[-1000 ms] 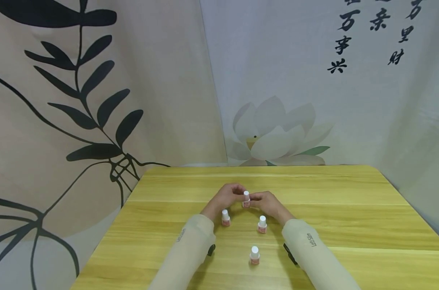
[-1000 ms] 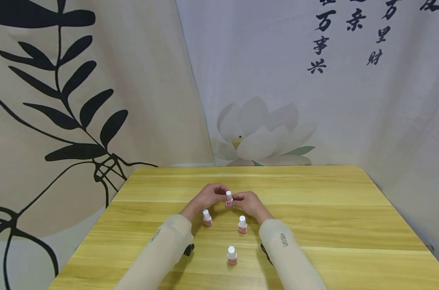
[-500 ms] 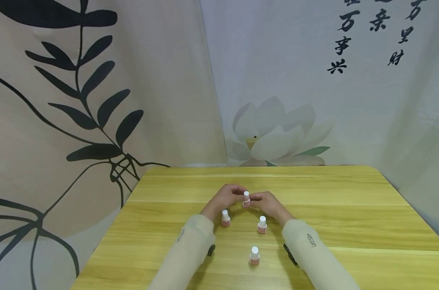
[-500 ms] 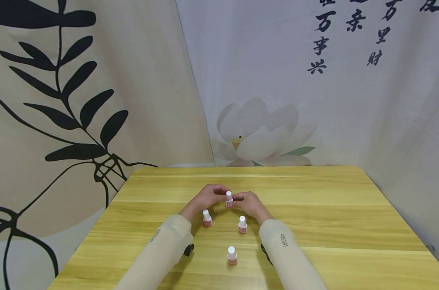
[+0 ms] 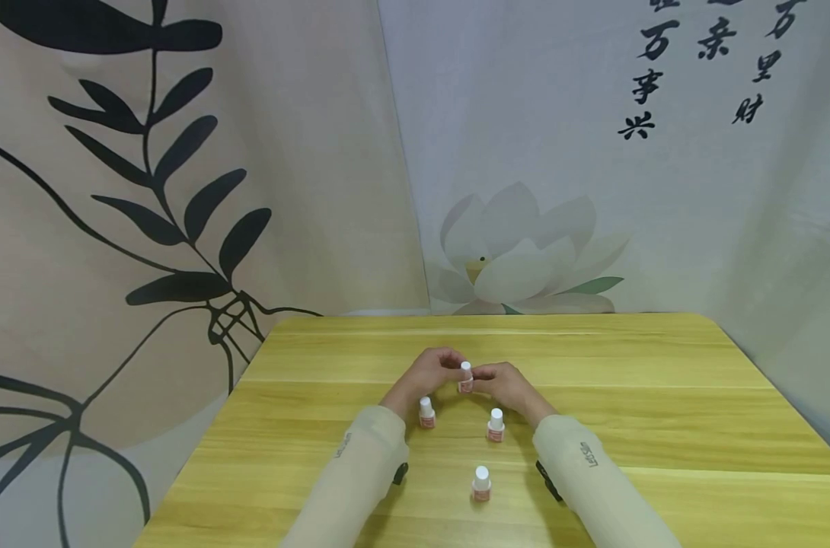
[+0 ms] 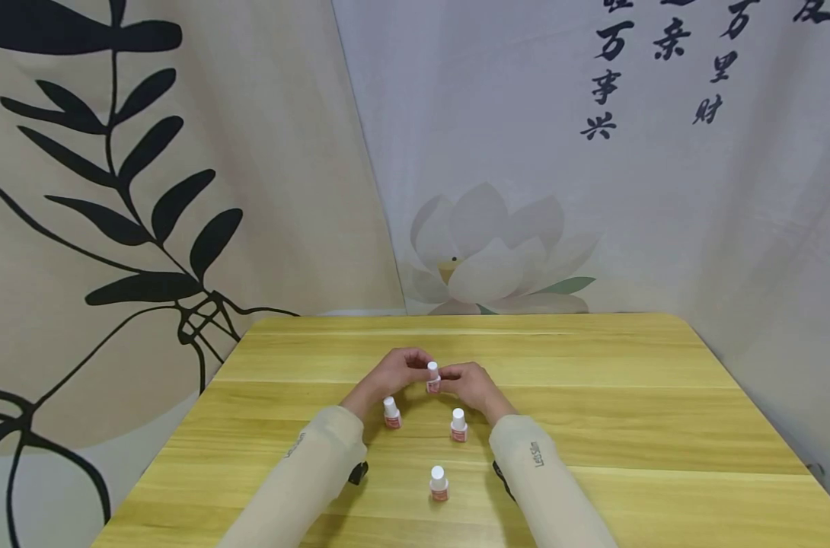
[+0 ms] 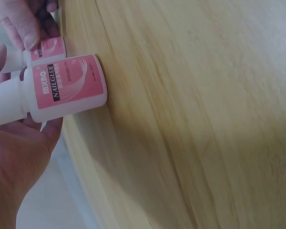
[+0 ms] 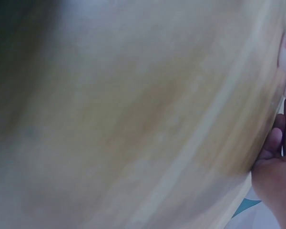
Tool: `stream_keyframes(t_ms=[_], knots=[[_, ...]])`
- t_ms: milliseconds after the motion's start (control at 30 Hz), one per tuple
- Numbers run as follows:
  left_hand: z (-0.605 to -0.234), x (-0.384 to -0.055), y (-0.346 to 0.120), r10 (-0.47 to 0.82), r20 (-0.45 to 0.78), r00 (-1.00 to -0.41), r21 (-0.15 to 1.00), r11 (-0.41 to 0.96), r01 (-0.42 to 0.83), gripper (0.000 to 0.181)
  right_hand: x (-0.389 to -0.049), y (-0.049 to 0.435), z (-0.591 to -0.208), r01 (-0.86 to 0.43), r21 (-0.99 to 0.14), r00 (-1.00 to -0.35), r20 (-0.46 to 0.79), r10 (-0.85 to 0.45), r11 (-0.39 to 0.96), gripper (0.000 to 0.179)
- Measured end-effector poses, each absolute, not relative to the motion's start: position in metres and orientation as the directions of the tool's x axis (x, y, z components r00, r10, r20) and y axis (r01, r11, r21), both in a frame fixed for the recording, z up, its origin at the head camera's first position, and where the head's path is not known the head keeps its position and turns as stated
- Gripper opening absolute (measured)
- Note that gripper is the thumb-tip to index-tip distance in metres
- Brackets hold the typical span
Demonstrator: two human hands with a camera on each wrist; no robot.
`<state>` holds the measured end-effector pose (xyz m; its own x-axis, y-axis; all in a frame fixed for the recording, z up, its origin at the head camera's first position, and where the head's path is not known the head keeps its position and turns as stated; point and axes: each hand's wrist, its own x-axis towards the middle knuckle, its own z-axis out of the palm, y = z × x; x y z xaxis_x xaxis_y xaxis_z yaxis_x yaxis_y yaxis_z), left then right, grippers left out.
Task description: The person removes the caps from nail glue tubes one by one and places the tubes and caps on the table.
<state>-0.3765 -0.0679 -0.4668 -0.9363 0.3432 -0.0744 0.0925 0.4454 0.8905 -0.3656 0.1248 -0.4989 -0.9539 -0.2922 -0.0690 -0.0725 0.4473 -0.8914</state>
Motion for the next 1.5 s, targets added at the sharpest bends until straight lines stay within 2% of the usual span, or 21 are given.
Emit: stream_keyframes(t_ms=[1133, 1500], knots=[[-0.4670, -0.3765, -0.0719, 0.351, -0.081, -0.933, 0.888, 0.451, 0.093, 0.026, -0.3653, 0.1244, -0.4994, -0.056, -0.903, -0.953, -0.079, -0.293, 0.426, 0.028], [-0.4645, -0.3767, -0.0720, 0.360, -0.078, -0.930, 0.883, 0.458, 0.103, 0.019, -0.3644, 0.1239, -0.4979, -0.073, -0.899, -0.951, -0.067, -0.301, 0.431, 0.026]])
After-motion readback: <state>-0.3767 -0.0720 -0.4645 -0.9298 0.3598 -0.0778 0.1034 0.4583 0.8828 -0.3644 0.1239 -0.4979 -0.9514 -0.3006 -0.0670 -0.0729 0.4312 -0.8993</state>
